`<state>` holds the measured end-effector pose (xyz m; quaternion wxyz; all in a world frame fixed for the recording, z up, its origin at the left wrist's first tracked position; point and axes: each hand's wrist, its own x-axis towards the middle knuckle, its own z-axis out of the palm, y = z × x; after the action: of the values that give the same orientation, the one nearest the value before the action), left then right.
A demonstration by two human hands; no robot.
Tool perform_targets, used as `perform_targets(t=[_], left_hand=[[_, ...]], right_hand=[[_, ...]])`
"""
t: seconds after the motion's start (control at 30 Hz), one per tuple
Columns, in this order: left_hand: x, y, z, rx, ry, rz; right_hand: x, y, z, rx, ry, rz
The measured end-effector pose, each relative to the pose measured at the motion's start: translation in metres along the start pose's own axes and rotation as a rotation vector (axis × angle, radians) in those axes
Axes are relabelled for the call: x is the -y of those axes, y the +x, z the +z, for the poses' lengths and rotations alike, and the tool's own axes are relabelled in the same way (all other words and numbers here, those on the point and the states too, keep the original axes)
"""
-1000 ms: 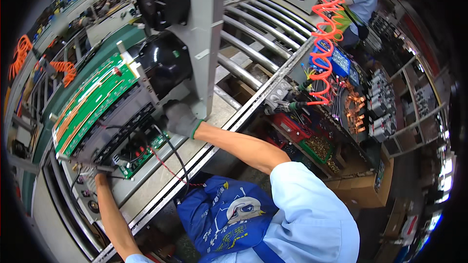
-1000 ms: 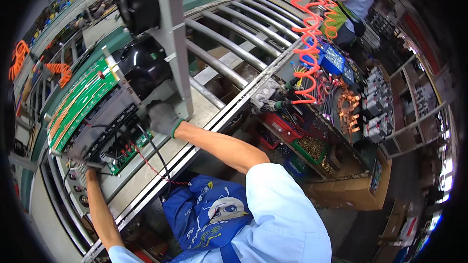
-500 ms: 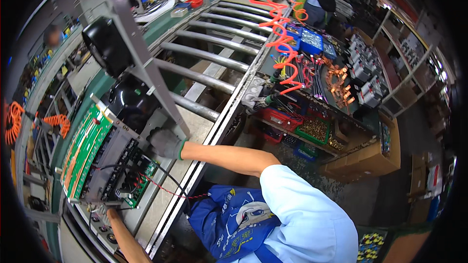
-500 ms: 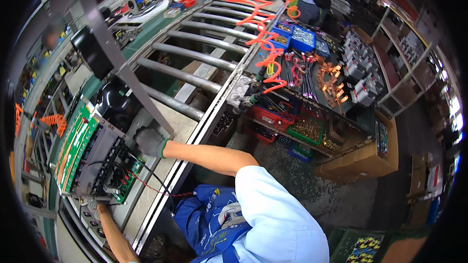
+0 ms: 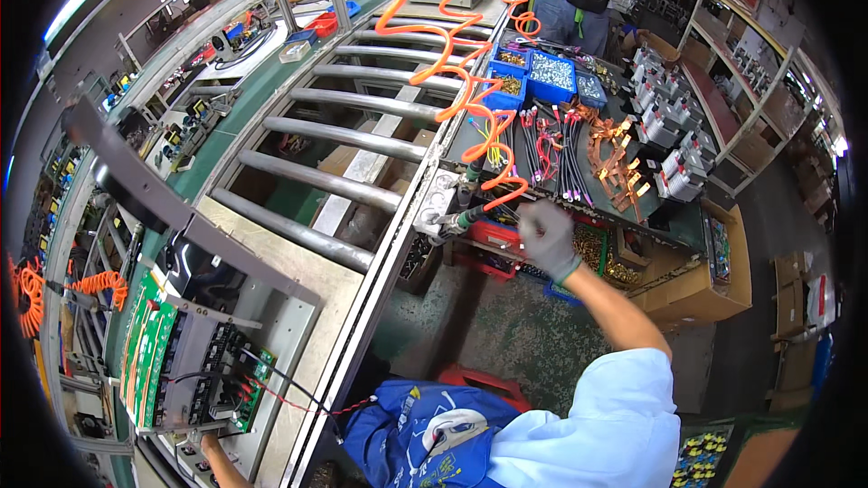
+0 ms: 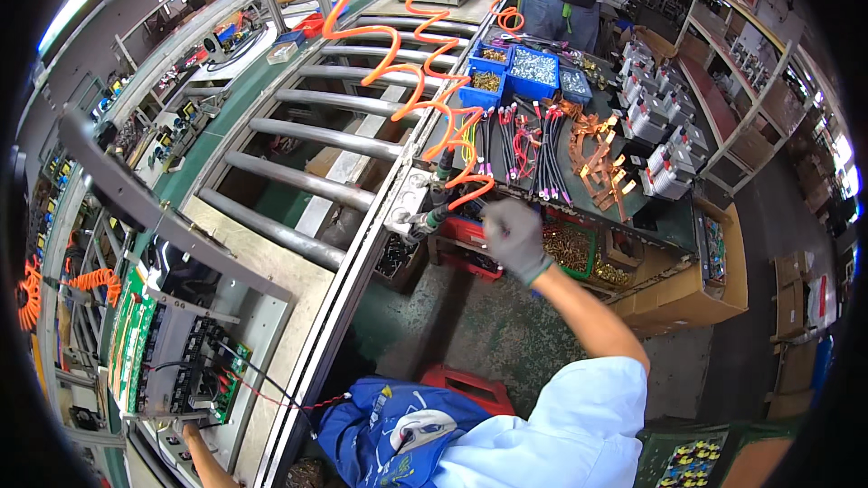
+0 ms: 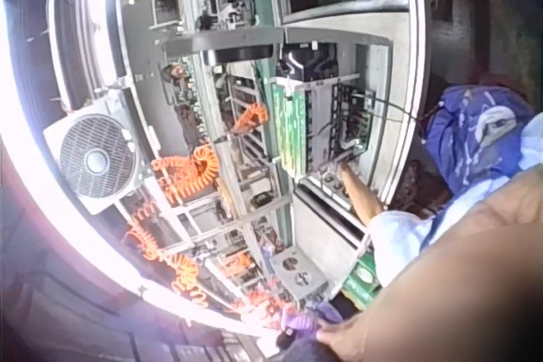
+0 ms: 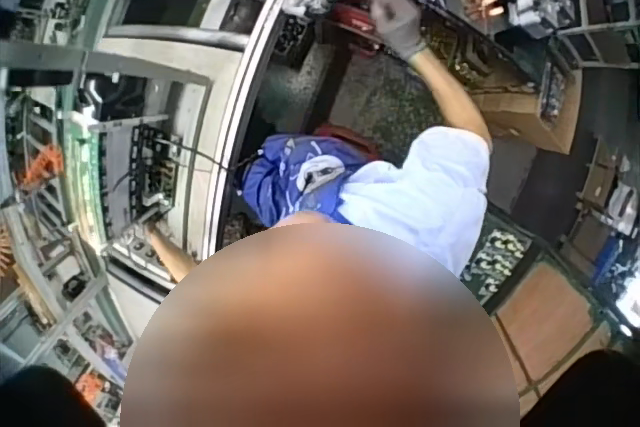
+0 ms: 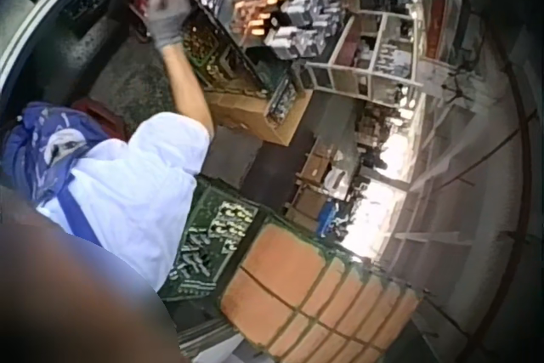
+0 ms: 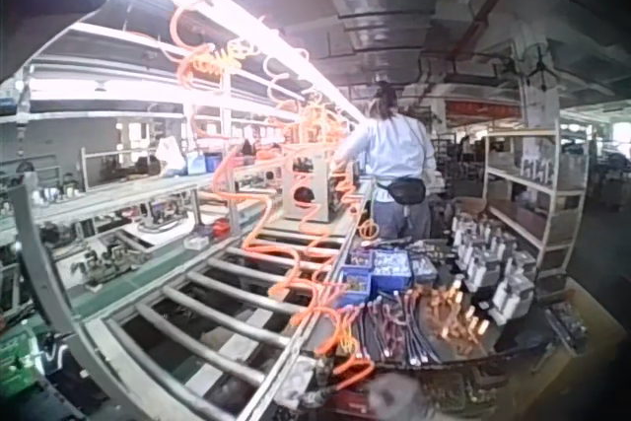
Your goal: Assembling components and wiring within an industrial enclosure on an assembly line.
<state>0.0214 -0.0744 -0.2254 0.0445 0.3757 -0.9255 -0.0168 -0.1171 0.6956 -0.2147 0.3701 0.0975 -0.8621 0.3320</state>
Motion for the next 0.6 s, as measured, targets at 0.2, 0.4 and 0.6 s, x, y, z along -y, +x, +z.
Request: perform_targets(t=[0.2, 0.4, 0.6], left_hand=[[0.006, 0.001, 0.000, 0.036, 0.079, -0.046], [0.032, -0.015, -0.002, 0.036, 0.113, -0.093], [0.058, -0.063, -0.005, -0.056, -0.091, -0.118]], right_hand=[[-0.149, 0.152, 0.018, -0.132, -0.221, 0.139], [-0.224, 0.257, 0.071, 0.222, -0.482, 0.319], [-0.264, 0.297, 0.105, 0.660, -0.729, 0.384]])
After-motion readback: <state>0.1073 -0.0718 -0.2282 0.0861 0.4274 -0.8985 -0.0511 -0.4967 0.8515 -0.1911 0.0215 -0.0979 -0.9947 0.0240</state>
